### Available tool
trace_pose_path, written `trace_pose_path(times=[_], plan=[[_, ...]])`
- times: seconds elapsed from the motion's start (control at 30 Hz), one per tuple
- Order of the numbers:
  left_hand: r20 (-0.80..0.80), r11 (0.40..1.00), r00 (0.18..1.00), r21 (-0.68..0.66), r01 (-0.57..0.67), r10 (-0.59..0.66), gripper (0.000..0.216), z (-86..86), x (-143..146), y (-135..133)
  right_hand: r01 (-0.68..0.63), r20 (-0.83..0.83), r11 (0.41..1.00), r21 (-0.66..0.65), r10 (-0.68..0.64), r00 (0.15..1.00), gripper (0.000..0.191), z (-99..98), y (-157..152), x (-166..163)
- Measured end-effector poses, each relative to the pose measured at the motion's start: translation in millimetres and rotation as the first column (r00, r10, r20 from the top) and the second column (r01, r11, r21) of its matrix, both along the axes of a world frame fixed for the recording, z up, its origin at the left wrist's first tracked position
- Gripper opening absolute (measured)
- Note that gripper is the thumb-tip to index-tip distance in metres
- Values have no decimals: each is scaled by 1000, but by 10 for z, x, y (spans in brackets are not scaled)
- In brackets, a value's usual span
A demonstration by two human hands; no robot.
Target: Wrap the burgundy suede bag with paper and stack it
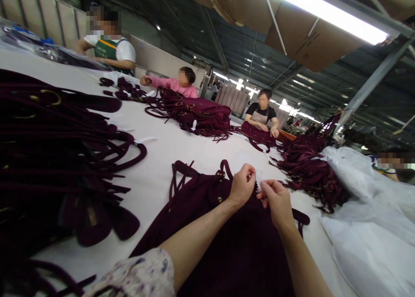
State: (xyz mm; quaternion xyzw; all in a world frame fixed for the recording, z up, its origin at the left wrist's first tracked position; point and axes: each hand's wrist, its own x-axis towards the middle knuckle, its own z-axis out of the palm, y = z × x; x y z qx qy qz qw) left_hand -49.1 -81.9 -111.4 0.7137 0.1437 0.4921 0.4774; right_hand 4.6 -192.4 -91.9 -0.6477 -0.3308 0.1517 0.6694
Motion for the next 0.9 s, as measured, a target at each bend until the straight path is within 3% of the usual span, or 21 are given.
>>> trace_pose_path(times=[0.3, 0.57, 0.77, 0.9], plan=[[5, 999, 1000, 28, -26, 25, 2, -21, -16, -18, 53, -153, 999, -3, -53, 987, 28, -86, 49, 53], [52, 995, 995, 51, 85, -88, 4, -50, -18, 32, -63, -344, 996, 61, 80, 936, 33, -34, 77, 97], [63, 994, 993, 25, 103, -105, 3, -34, -28, 43, -60, -325, 998, 35, 69, 943, 37, -11, 107, 87], [63, 991, 990, 27, 128, -129, 10, -16, -44, 26, -134, -377, 989, 62, 148, 915, 37, 1, 101, 122]])
